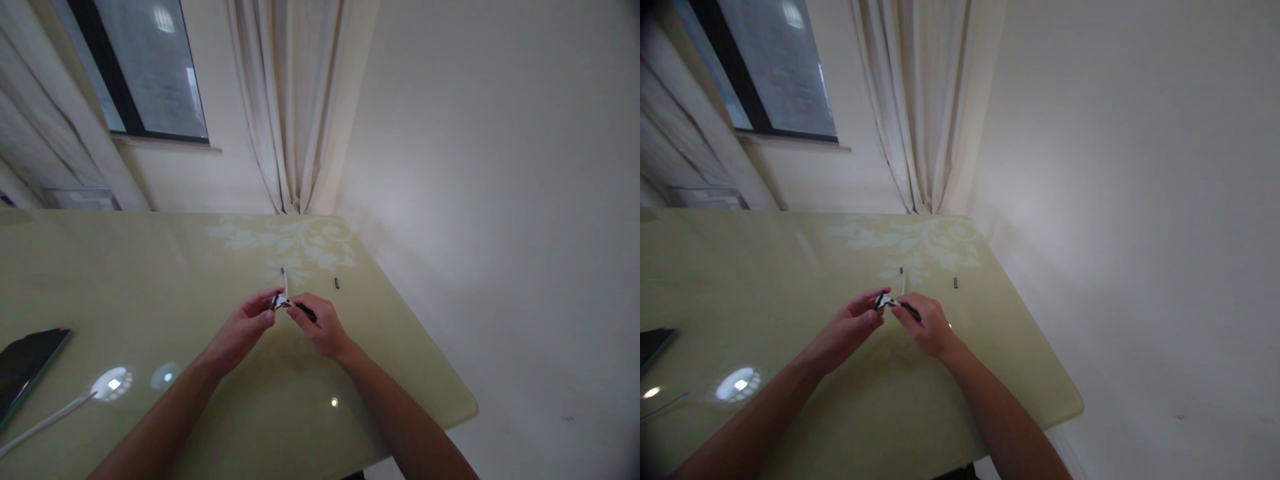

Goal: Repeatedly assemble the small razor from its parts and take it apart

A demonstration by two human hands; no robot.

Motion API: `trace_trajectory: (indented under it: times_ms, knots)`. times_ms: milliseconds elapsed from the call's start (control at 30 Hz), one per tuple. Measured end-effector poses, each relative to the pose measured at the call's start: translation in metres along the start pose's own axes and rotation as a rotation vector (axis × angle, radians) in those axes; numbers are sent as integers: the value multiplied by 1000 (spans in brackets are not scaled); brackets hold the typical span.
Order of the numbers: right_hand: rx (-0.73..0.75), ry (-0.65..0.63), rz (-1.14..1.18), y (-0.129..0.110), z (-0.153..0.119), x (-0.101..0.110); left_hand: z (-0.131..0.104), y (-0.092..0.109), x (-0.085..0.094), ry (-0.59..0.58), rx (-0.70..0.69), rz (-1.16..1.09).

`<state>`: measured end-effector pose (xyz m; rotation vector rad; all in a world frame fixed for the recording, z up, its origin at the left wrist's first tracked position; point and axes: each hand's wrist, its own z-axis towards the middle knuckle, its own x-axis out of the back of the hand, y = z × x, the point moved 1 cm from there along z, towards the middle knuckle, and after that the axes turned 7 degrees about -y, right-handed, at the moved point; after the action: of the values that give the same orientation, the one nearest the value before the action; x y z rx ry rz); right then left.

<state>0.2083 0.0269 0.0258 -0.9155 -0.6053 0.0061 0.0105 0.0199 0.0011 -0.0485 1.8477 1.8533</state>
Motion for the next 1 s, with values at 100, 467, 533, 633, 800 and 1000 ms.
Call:
trace_trajectory:
  times_ms: [100, 467, 533, 633, 800, 1000]
  knots:
    - [19, 4, -5, 0, 0, 0, 1, 1, -1, 16, -8, -1]
    - [45, -7, -19, -2, 0, 1, 0, 7, -5, 58, -26, 25]
    - [54, -10, -22, -3, -1, 1, 0, 7, -5, 63, -29, 38]
    - [57, -16, -26, -4, -1, 2, 0, 8, -5, 69, -34, 73]
    - [54, -30, 8, -6, -1, 3, -1, 7, -1, 75, -24, 152]
    - [21, -56, 48, -6, -1, 2, -2, 6, 4, 96, -37, 218]
